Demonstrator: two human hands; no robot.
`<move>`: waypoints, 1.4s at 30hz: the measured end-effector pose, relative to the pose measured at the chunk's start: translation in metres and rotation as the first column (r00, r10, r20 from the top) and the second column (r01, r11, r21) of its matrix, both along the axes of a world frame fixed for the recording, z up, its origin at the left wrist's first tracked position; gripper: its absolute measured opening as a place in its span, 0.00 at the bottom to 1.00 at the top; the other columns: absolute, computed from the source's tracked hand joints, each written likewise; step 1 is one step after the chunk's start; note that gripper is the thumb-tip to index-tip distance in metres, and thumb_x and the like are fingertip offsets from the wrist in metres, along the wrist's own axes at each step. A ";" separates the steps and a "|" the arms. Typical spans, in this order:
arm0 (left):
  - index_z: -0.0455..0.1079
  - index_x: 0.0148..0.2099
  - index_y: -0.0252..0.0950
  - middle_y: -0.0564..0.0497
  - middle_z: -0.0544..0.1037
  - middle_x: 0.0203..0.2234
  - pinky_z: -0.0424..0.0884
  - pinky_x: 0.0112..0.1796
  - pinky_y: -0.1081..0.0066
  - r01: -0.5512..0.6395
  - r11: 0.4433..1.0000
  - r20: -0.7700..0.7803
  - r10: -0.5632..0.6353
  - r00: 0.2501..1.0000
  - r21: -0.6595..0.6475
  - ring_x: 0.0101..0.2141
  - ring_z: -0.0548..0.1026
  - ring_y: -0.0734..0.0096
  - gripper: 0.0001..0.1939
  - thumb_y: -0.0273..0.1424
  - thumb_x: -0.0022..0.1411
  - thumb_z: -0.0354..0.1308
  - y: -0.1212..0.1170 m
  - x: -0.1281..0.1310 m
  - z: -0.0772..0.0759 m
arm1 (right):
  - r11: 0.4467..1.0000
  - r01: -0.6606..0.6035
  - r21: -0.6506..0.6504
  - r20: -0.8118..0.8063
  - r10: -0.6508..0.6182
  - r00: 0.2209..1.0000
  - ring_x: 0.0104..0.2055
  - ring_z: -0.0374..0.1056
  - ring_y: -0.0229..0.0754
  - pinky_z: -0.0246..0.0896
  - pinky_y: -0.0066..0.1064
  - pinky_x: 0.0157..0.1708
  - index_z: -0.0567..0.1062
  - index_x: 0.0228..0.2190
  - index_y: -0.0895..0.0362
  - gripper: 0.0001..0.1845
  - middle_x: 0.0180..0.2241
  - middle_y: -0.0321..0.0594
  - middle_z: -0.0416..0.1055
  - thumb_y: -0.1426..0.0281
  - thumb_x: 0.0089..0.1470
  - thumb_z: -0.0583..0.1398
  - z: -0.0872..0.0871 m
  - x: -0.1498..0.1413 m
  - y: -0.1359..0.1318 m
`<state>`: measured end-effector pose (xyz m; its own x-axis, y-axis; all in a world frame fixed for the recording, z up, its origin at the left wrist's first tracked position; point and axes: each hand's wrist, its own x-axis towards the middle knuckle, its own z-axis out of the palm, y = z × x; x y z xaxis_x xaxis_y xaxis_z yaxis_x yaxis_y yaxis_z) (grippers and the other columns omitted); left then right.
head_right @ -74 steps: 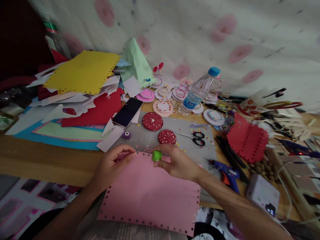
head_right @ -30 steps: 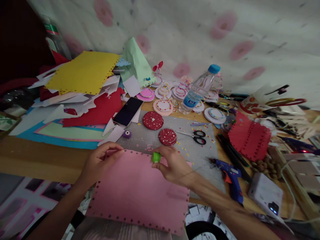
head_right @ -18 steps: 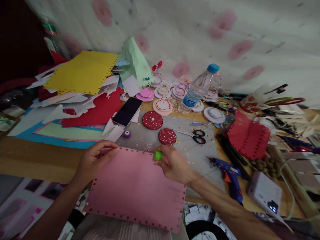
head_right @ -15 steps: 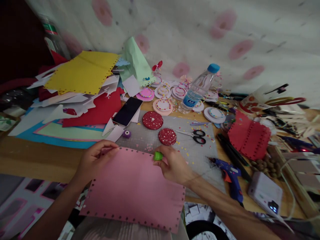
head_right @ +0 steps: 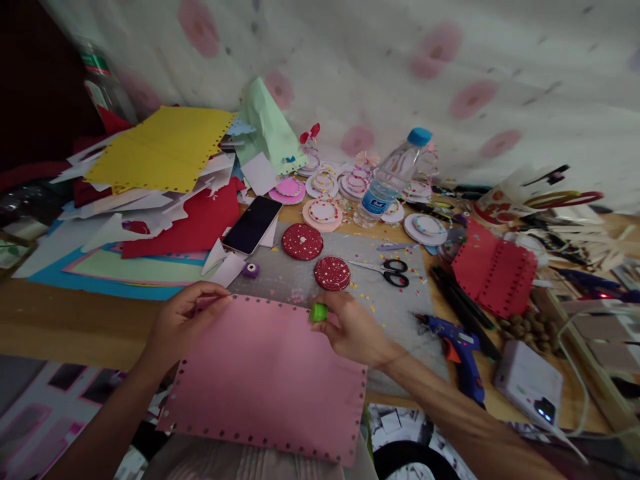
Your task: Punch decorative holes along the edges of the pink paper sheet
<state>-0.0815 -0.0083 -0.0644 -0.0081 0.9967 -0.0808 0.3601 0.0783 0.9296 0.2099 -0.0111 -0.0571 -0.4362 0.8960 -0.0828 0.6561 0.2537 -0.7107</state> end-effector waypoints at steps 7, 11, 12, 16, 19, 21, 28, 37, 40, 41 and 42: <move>0.74 0.38 0.39 0.51 0.80 0.33 0.71 0.30 0.75 0.021 1.000 0.025 -0.021 0.999 -0.020 0.35 0.77 0.66 0.09 0.38 0.58 0.62 0.000 -0.004 -0.004 | 0.998 -0.004 -0.059 -0.111 -0.003 0.994 0.34 0.69 0.40 0.64 0.31 0.36 0.71 0.31 0.55 0.04 0.31 0.38 0.73 0.67 0.56 0.60 -0.001 0.000 0.000; 0.74 0.37 0.40 0.52 0.79 0.32 0.71 0.29 0.75 0.021 1.000 0.008 -0.021 1.000 -0.012 0.34 0.77 0.66 0.08 0.38 0.58 0.61 0.001 -0.007 -0.004 | 0.996 -0.049 -0.079 -0.106 0.041 0.994 0.39 0.71 0.43 0.65 0.34 0.41 0.73 0.33 0.55 0.07 0.34 0.40 0.75 0.64 0.55 0.62 0.004 0.009 0.003; 0.74 0.37 0.40 0.52 0.79 0.32 0.71 0.30 0.75 0.016 1.000 0.003 -0.016 1.000 -0.007 0.34 0.77 0.66 0.08 0.38 0.58 0.61 0.001 -0.008 -0.003 | 0.996 -0.048 -0.075 -0.100 0.041 0.994 0.40 0.71 0.44 0.64 0.35 0.43 0.73 0.33 0.55 0.06 0.34 0.41 0.76 0.65 0.55 0.62 0.005 0.010 0.003; 0.73 0.37 0.40 0.52 0.79 0.32 0.72 0.33 0.74 -0.003 1.000 -0.012 0.003 1.000 0.005 0.35 0.77 0.65 0.08 0.38 0.58 0.61 0.002 -0.007 -0.001 | 0.999 -0.026 -0.026 -0.069 0.024 0.997 0.39 0.71 0.44 0.64 0.37 0.42 0.72 0.33 0.55 0.03 0.34 0.42 0.75 0.69 0.55 0.60 0.004 0.010 0.001; 0.73 0.36 0.40 0.52 0.78 0.32 0.72 0.35 0.73 -0.021 1.000 -0.007 0.022 1.000 0.019 0.35 0.77 0.66 0.08 0.38 0.57 0.62 0.002 -0.005 0.003 | 1.000 -0.002 0.007 -0.051 0.002 0.999 0.38 0.69 0.45 0.64 0.37 0.41 0.72 0.33 0.56 0.02 0.32 0.42 0.73 0.71 0.55 0.59 0.000 0.008 -0.001; 0.73 0.35 0.40 0.53 0.78 0.31 0.72 0.34 0.73 -0.031 0.999 0.005 0.031 1.000 0.011 0.34 0.77 0.66 0.07 0.38 0.57 0.62 0.002 -0.004 0.006 | 1.000 -0.005 0.006 -0.064 0.005 0.998 0.38 0.69 0.44 0.63 0.38 0.43 0.71 0.34 0.56 0.02 0.32 0.41 0.73 0.70 0.56 0.59 -0.003 0.008 -0.001; 0.73 0.35 0.40 0.54 0.78 0.31 0.71 0.33 0.75 -0.018 0.998 -0.034 0.020 0.999 0.055 0.33 0.76 0.68 0.08 0.38 0.57 0.62 0.006 -0.010 0.006 | 0.997 -0.043 -0.065 -0.080 0.038 0.996 0.43 0.70 0.44 0.63 0.36 0.44 0.73 0.36 0.56 0.07 0.38 0.43 0.76 0.66 0.55 0.61 0.005 0.018 0.003; 0.73 0.36 0.40 0.54 0.78 0.32 0.70 0.34 0.77 -0.047 0.999 -0.037 0.048 0.998 0.022 0.33 0.75 0.70 0.09 0.39 0.57 0.62 0.007 -0.014 0.002 | 1.000 -0.008 0.023 -0.024 0.009 1.000 0.40 0.69 0.44 0.62 0.38 0.45 0.72 0.35 0.56 0.05 0.35 0.43 0.75 0.68 0.55 0.61 -0.001 0.019 0.001; 0.73 0.37 0.40 0.54 0.78 0.32 0.70 0.35 0.78 -0.049 0.998 -0.032 0.050 0.998 0.028 0.34 0.76 0.71 0.09 0.39 0.57 0.62 0.007 -0.016 0.000 | 0.999 -0.003 0.052 -0.038 0.005 0.999 0.40 0.70 0.44 0.61 0.41 0.49 0.71 0.33 0.55 0.02 0.33 0.42 0.74 0.70 0.55 0.59 -0.003 0.016 0.000; 0.73 0.37 0.40 0.54 0.78 0.32 0.70 0.35 0.78 -0.049 0.998 -0.032 0.050 0.998 0.033 0.34 0.76 0.71 0.09 0.39 0.57 0.63 0.007 -0.016 -0.001 | 0.998 -0.007 0.056 -0.044 0.009 0.999 0.40 0.70 0.45 0.60 0.42 0.50 0.71 0.33 0.55 0.02 0.32 0.41 0.74 0.70 0.56 0.59 -0.003 0.015 0.000; 0.73 0.37 0.40 0.54 0.78 0.32 0.70 0.34 0.78 -0.050 0.998 -0.033 0.052 0.998 0.037 0.34 0.76 0.71 0.09 0.39 0.57 0.63 0.007 -0.017 -0.001 | 0.998 -0.009 0.056 -0.049 0.012 0.999 0.41 0.70 0.45 0.60 0.43 0.51 0.71 0.32 0.55 0.02 0.31 0.40 0.73 0.70 0.56 0.59 -0.004 0.015 0.000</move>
